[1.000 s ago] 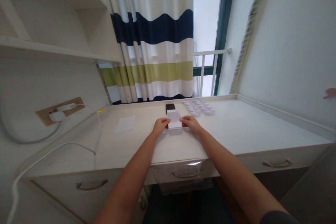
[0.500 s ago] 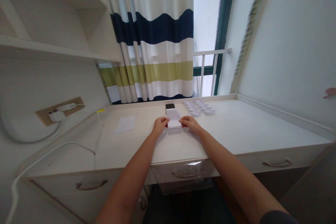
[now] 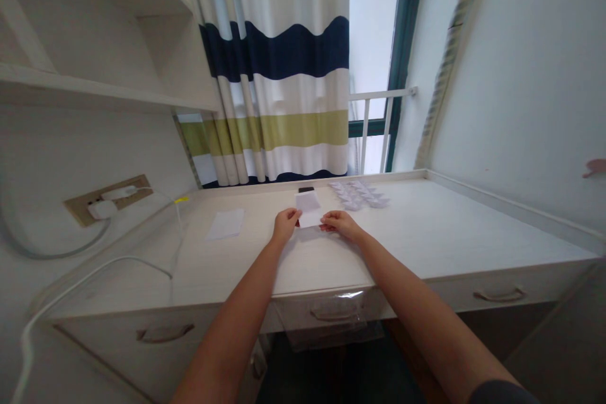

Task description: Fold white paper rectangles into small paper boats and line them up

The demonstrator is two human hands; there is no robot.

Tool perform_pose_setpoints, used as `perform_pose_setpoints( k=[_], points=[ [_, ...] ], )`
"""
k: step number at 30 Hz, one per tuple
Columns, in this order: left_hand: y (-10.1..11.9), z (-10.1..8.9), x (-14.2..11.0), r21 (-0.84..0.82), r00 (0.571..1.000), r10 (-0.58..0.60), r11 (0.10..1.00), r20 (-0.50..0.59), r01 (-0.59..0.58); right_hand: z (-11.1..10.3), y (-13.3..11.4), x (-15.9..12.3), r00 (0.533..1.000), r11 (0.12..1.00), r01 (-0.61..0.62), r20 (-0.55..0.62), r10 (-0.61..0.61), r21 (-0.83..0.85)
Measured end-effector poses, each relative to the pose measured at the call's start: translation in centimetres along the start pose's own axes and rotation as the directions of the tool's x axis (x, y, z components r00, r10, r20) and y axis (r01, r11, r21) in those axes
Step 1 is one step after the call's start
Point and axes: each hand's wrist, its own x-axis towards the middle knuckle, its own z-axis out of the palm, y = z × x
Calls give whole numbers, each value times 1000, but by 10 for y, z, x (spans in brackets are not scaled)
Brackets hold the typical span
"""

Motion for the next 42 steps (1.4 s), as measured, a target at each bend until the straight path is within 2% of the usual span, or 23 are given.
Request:
perform_pose_setpoints(
  k=[8, 11, 15, 20, 26, 31, 37, 42],
  points=[
    [1, 1, -1, -25, 998, 40, 999, -38, -41, 1, -1, -2, 1000, 1000, 27, -11, -27, -6],
    [1, 2, -1, -76, 1000, -1, 997, 8, 2, 2, -2, -2, 999, 999, 37, -28, -38, -20],
    [2, 3, -3, -65, 998, -21, 998, 51, 25, 0, -2, 0, 991, 995, 96, -86, -99, -41],
    [2, 5, -3, -60, 997, -26, 998, 66, 30, -3, 0, 3, 986, 986, 140, -75, -146, -86],
    [4, 7, -6, -65, 976, -82, 993, 200, 96, -2, -1, 3, 978, 982, 188, -90, -191, -35],
    [5, 6, -7, -66, 973, -110, 990, 204, 125, -2, -3, 3, 978, 984, 177, -104, -179, -25],
    [5, 6, -6, -57, 967, -126, 988, 223, 142, -4, -2, 5, 963, 980, 191, -185, -196, -45],
    [8, 6, -10, -32, 964, -118, 991, 240, 129, -6, 0, 5, 963, 978, 207, -171, -207, -16]
  ],
)
